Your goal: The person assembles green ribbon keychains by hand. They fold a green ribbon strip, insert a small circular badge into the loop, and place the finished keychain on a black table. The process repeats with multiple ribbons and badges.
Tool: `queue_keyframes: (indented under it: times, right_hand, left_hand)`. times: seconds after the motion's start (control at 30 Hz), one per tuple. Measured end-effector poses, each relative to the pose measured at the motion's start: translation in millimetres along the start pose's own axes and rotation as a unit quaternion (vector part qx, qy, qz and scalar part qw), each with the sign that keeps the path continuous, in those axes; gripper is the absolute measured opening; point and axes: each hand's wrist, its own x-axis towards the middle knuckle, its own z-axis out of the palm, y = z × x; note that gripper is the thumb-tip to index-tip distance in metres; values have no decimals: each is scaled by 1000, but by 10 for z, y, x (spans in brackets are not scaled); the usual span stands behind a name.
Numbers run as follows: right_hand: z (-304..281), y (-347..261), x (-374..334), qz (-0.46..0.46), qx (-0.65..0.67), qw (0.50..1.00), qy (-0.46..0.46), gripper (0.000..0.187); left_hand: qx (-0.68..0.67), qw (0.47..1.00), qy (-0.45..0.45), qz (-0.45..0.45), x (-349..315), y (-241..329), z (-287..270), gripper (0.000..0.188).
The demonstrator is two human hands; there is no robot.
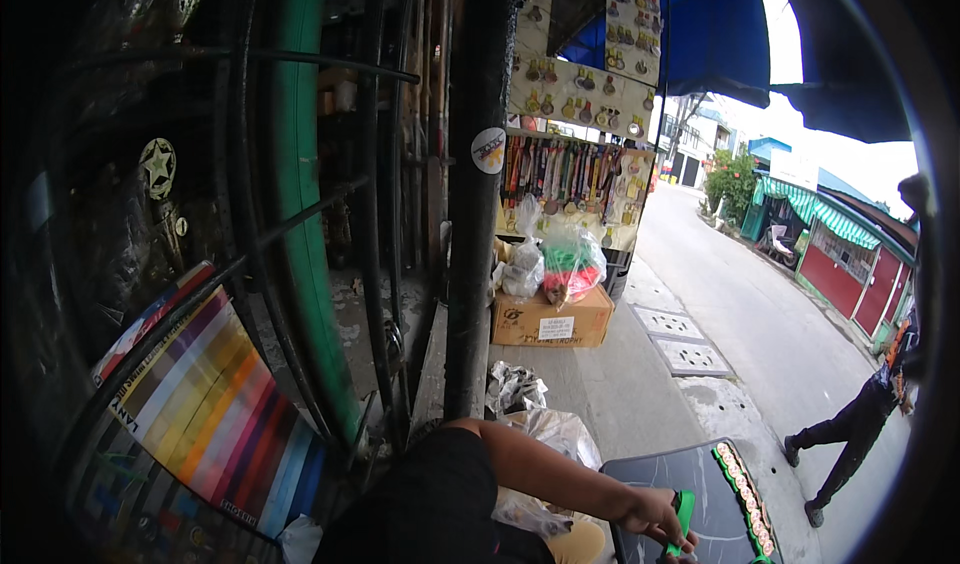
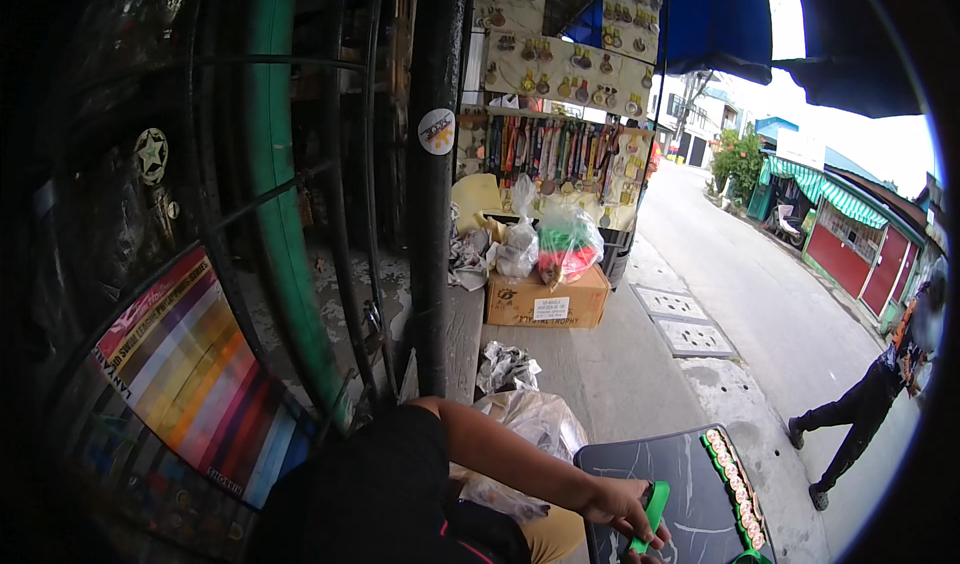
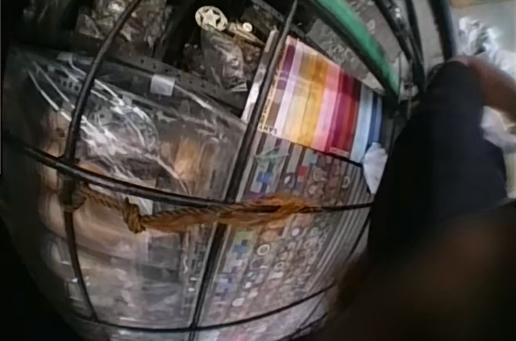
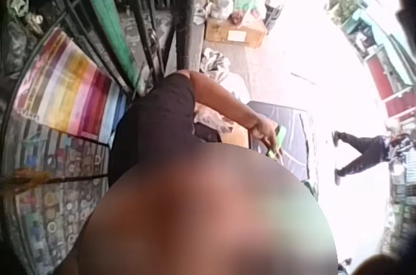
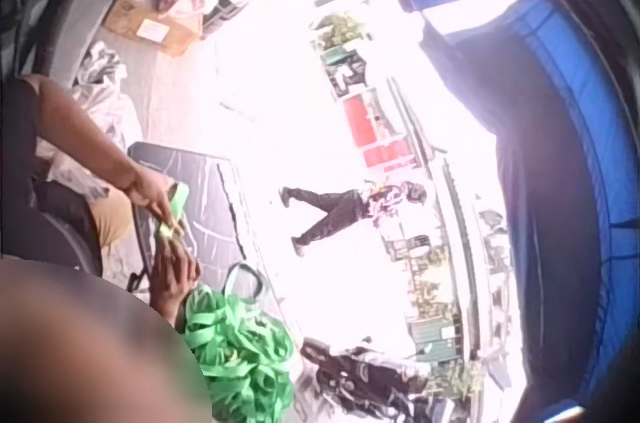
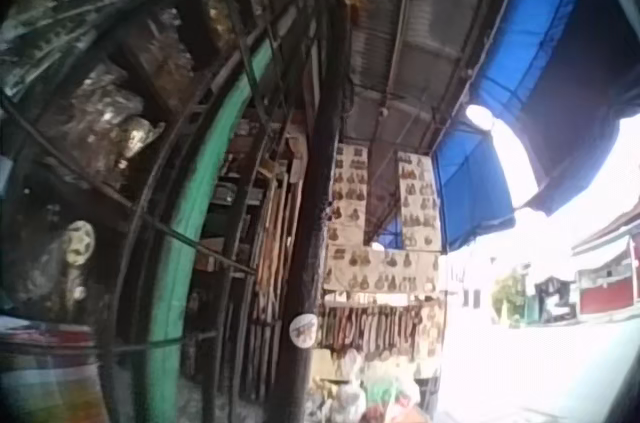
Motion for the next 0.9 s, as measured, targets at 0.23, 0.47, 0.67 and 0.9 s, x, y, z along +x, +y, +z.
queue_keyframes:
  times: [0.23, 0.47, 0.67, 0.9]
  right_hand:
    - [-116, -37, -4, -22, 12, 1000, -13, 19]
    - [-82, 129, -307, 16, -31, 996, -81, 34]
    - [-56, 213, -408, 29, -79, 987, -140, 62]
    - [-244, -132, -45, 34, -45, 995, 82, 20]
  left_hand:
    - [-6, 1000, -17, -10, 33, -6, 69, 63]
    - [-16, 999, -32, -10, 69, -40, 91, 56]
    - [-11, 1000, -1, -4, -35, -33, 203, 33]
    - [-57, 996, -53, -32, -97, -50, 320, 33]
